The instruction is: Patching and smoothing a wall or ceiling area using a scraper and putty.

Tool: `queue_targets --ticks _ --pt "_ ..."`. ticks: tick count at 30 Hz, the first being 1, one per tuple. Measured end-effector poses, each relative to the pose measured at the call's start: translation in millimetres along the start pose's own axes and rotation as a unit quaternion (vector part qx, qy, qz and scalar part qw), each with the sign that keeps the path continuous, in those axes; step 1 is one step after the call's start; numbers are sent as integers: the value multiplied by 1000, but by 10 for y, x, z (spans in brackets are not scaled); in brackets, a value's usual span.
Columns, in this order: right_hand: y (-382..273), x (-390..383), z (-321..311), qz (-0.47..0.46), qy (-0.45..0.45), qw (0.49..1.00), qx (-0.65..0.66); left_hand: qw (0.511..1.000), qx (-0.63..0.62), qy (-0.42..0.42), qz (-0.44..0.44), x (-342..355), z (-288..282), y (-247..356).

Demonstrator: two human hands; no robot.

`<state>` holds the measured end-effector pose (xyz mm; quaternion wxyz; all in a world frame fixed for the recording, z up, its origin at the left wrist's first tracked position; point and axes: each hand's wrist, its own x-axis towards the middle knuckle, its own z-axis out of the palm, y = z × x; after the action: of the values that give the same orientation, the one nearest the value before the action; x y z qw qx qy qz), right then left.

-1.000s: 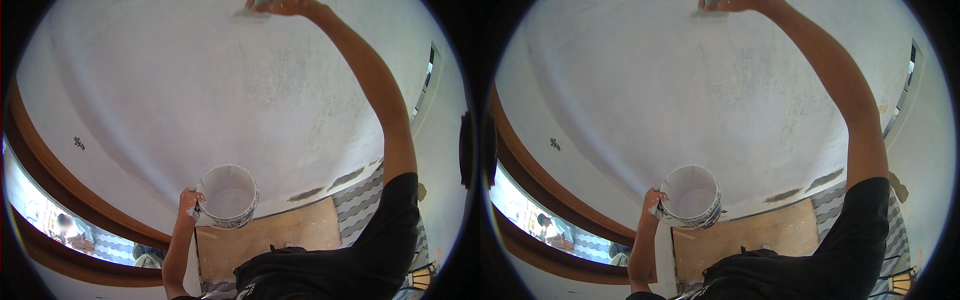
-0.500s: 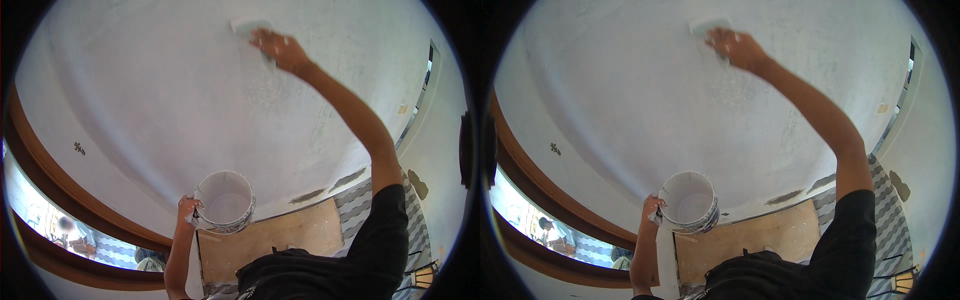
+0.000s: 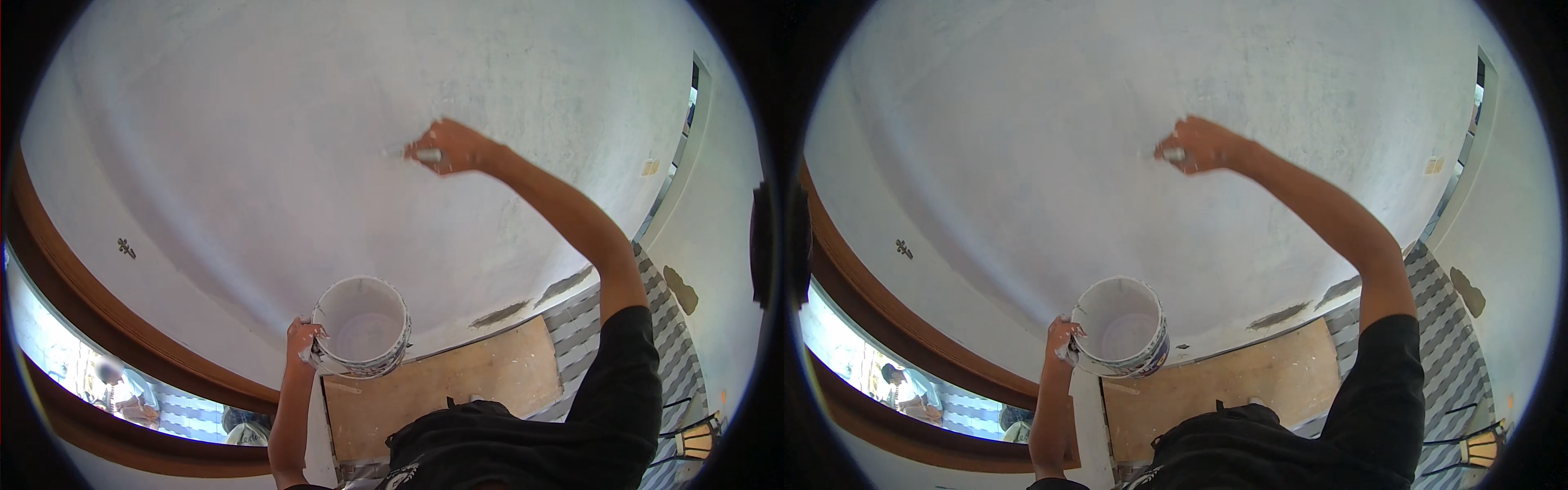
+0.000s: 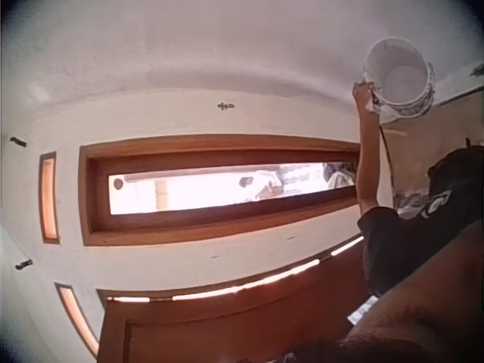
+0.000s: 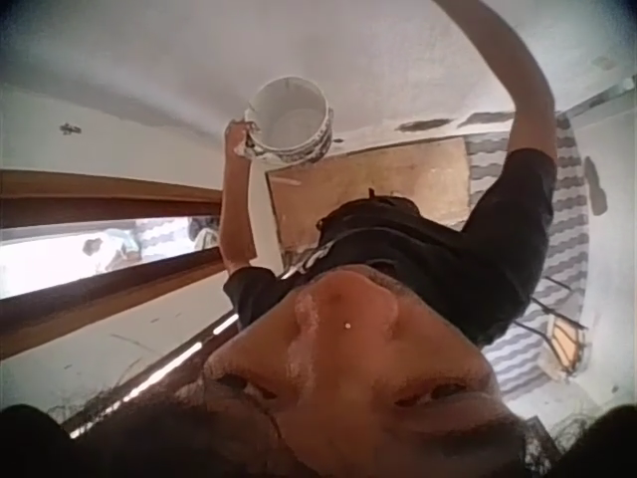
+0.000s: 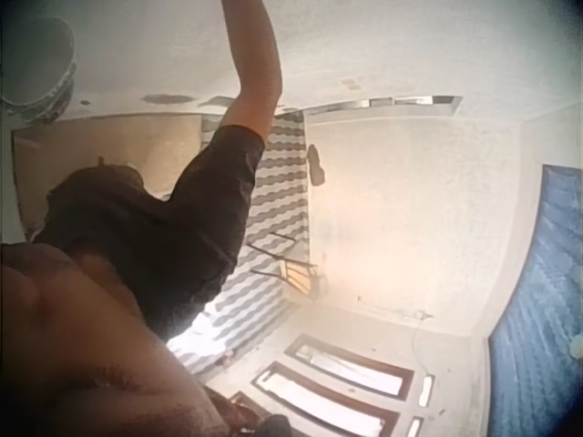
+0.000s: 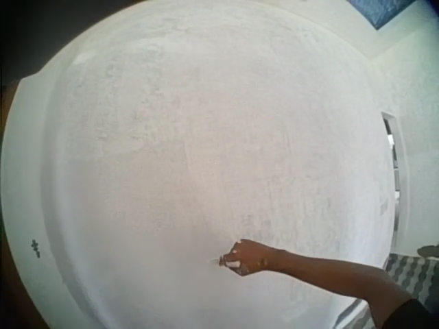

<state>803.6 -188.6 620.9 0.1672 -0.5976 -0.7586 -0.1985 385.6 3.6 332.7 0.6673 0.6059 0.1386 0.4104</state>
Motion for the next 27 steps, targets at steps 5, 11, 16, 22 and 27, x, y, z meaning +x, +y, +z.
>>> queue_targets --ticks 5,11,16,22,27 --pt "180 545 -666 -38 61 994 79 1000 -21 5 -12 -25 17 36" --pt "-320 868 -1756 131 62 989 3 997 26 61 -36 -120 6 65" --pt "-62 909 -1862 75 218 957 -178 994 -3 90 -68 -101 169 152" --pt "588 824 -669 -8 278 865 -418 983 65 144 -92 -103 239 214" --pt "453 247 164 -51 248 913 -320 967 63 184 -165 -136 217 248"
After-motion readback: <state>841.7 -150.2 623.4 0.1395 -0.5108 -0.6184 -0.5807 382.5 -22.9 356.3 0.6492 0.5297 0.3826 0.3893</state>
